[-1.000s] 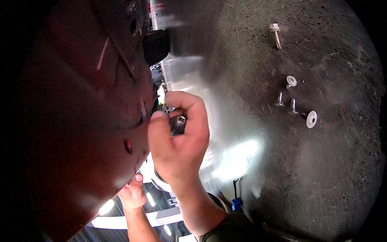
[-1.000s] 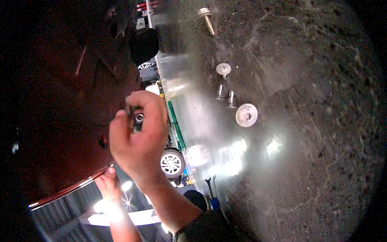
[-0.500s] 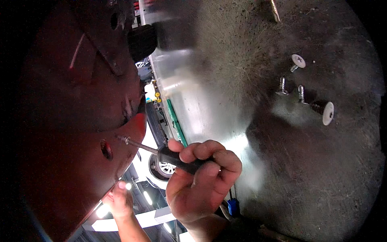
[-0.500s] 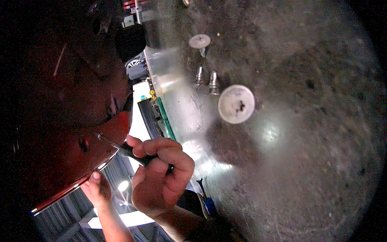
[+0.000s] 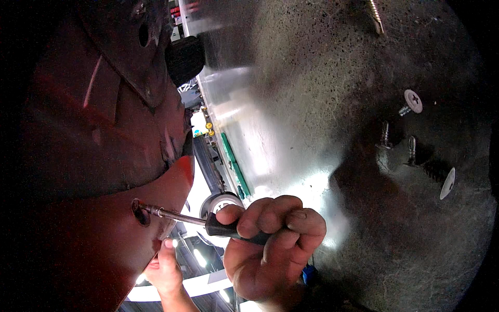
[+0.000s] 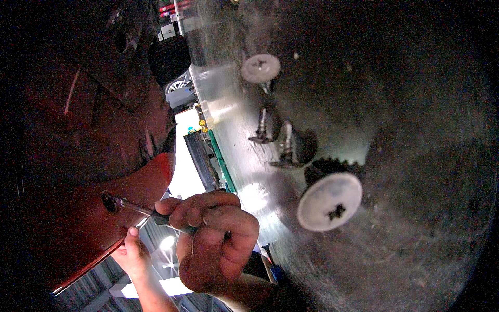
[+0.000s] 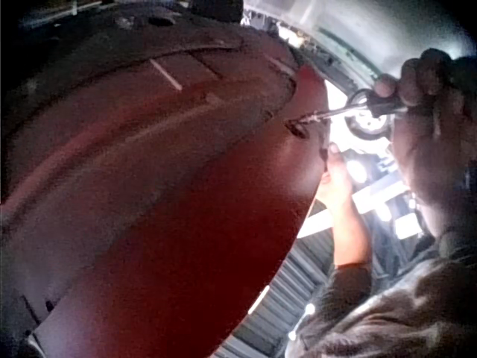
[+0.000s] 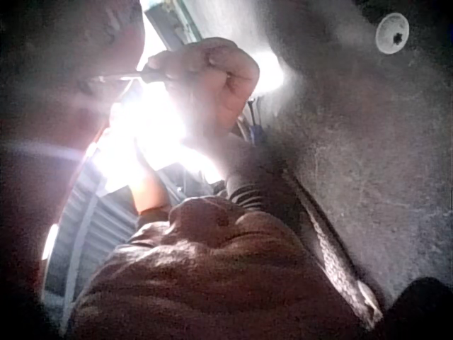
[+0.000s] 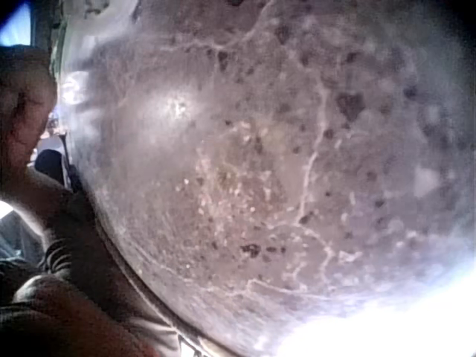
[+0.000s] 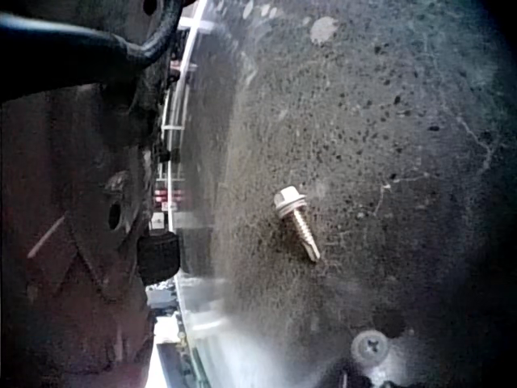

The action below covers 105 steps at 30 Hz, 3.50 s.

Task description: The person unscrews fasteners from a car bumper using a screwdriver, pries along the grille using a pry tool, and unfastens screws on the bumper underside by hand and with the screwdriver.

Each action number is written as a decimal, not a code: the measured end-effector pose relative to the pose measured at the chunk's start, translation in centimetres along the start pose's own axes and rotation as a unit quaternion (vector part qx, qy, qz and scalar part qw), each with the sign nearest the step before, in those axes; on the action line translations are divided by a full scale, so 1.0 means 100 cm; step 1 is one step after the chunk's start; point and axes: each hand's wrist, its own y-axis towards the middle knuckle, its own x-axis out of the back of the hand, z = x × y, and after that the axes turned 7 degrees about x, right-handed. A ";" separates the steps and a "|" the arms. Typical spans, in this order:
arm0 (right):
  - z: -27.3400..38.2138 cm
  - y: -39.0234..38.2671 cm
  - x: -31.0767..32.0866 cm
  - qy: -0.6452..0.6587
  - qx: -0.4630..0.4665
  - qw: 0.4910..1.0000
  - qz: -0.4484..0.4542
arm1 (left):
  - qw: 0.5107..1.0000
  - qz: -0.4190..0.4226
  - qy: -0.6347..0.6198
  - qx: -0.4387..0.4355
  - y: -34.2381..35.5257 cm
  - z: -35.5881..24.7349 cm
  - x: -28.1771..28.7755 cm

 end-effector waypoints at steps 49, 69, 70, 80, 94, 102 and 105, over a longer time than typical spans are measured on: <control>0.004 -0.003 0.009 -0.086 -0.053 0.994 0.042 | 0.991 0.057 -0.114 -0.043 0.004 0.046 0.030; -0.018 -0.015 0.012 -0.177 -0.141 0.971 -0.071 | 0.991 -0.051 -0.107 -0.063 0.012 0.013 0.001; -0.016 -0.015 0.019 -0.180 -0.141 0.971 -0.072 | 0.993 -0.033 -0.110 -0.041 0.010 0.011 0.003; -0.045 -0.020 0.048 -0.153 0.088 0.982 0.071 | 0.992 0.012 -0.122 -0.042 0.013 0.018 0.007; -0.030 -0.008 0.029 -0.067 0.037 0.997 0.016 | 0.984 0.077 -0.021 -0.159 0.011 0.037 0.033; -0.024 -0.019 0.046 -0.189 -0.020 0.982 0.006 | 0.956 0.056 0.085 -0.277 0.014 0.051 0.038; -0.026 -0.008 0.031 -0.074 0.002 0.997 0.002 | 0.958 0.062 0.085 -0.268 0.014 0.040 0.033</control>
